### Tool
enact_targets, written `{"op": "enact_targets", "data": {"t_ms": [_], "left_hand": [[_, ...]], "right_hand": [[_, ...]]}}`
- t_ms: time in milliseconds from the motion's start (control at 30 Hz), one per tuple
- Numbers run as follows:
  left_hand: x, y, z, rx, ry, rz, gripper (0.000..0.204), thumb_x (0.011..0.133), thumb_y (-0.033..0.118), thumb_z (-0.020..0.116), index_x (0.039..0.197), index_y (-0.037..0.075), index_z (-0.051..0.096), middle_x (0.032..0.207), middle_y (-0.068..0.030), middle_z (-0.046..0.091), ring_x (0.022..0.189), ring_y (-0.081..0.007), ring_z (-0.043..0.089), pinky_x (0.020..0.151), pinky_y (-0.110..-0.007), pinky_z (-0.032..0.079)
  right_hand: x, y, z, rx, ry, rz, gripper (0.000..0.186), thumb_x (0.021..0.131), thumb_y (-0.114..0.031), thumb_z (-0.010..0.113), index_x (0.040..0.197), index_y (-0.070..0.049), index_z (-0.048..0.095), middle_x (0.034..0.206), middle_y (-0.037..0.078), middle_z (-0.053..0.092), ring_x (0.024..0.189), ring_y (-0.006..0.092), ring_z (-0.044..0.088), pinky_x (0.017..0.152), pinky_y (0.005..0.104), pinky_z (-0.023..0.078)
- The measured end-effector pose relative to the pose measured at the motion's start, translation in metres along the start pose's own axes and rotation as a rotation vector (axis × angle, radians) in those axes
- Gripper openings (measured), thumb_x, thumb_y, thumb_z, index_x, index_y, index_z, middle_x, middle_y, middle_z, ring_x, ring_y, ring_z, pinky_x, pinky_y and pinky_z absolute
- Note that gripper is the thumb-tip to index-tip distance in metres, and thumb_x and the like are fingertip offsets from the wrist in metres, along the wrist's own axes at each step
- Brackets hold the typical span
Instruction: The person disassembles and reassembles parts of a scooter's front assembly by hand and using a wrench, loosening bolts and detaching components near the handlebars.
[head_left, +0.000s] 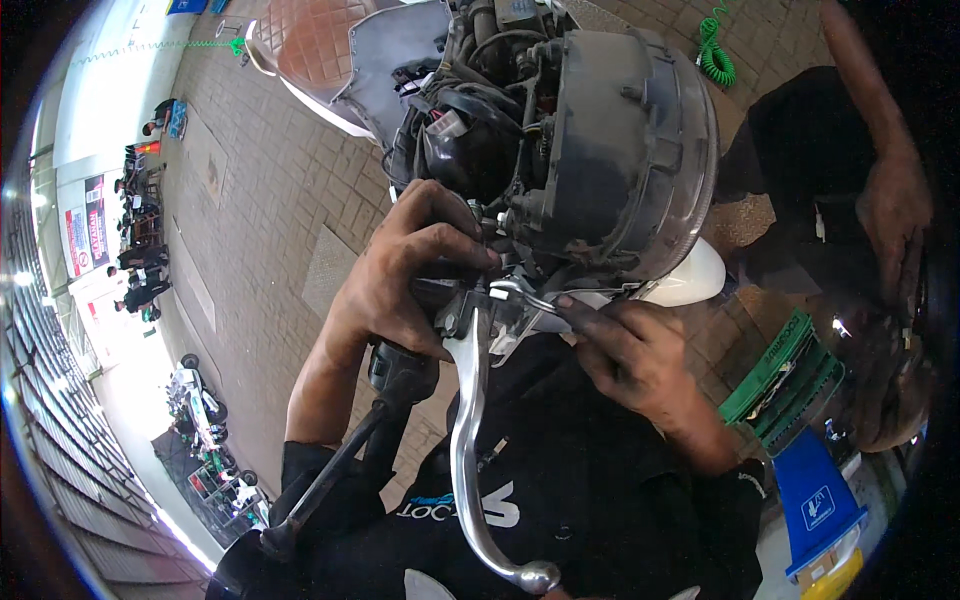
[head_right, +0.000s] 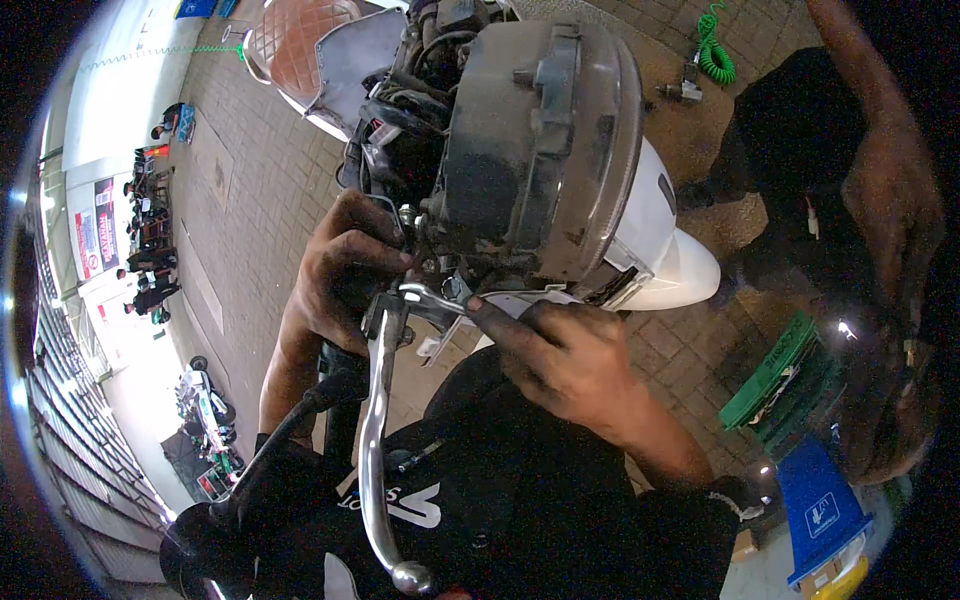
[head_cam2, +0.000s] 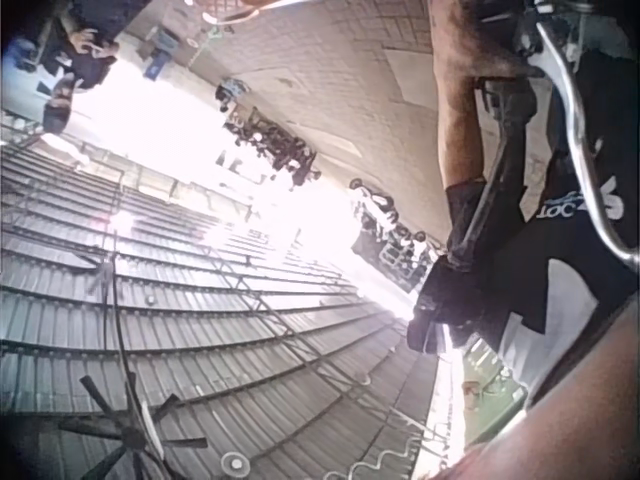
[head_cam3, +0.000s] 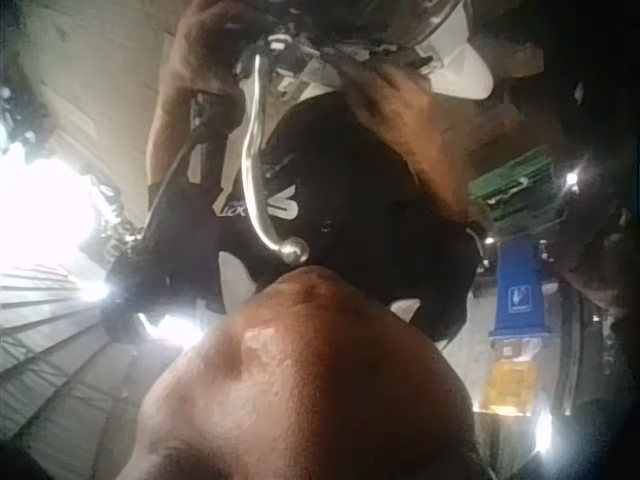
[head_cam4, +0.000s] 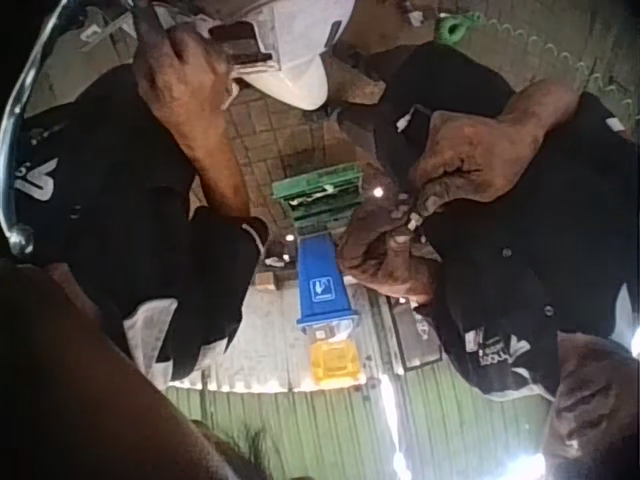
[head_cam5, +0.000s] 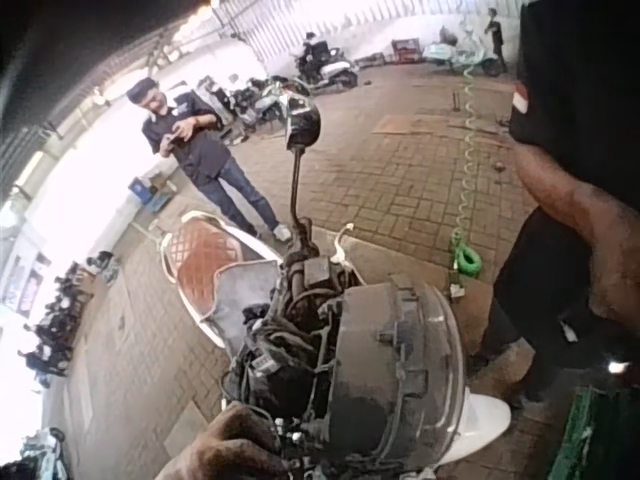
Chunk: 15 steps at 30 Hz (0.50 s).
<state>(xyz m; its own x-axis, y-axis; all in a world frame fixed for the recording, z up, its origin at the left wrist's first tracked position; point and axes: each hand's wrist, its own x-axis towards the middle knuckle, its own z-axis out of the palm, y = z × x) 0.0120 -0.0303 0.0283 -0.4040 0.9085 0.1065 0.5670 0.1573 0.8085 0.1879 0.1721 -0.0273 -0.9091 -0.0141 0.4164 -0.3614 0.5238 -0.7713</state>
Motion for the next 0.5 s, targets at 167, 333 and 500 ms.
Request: {"op": "enact_targets", "data": {"t_ms": [167,333,500], "left_hand": [[-0.001,0.000,-0.001,0.009,0.007,-0.010,0.067,0.032,0.030,0.081,0.095,0.013,0.067,0.095,-0.0072,0.050,0.091,-0.0245,0.050,0.077,-0.035,0.042],[-0.001,0.002,0.001,0.060,0.059,0.006,0.068,0.031,0.033,0.081,0.094,0.011,0.067,0.094,-0.0077,0.050,0.087,-0.0243,0.053,0.074,-0.034,0.045],[-0.001,0.001,0.000,0.084,0.070,-0.006,0.070,0.031,0.035,0.081,0.094,0.009,0.067,0.092,-0.0077,0.051,0.086,-0.0239,0.054,0.074,-0.034,0.045]], "right_hand": [[-0.006,-0.004,0.021,0.054,0.059,0.030,0.066,0.056,-0.006,0.071,0.120,-0.009,0.058,0.067,0.003,0.048,0.054,0.0165,0.052,0.047,0.0301,0.046],[-0.013,-0.009,0.034,0.048,0.087,0.034,0.065,0.059,-0.002,0.070,0.122,-0.006,0.055,0.070,0.004,0.051,0.055,0.0159,0.052,0.046,0.0289,0.046],[-0.007,-0.021,0.048,0.074,0.170,0.060,0.058,0.061,-0.001,0.070,0.118,-0.001,0.057,0.069,0.005,0.051,0.053,0.0150,0.051,0.045,0.0284,0.044]]}}
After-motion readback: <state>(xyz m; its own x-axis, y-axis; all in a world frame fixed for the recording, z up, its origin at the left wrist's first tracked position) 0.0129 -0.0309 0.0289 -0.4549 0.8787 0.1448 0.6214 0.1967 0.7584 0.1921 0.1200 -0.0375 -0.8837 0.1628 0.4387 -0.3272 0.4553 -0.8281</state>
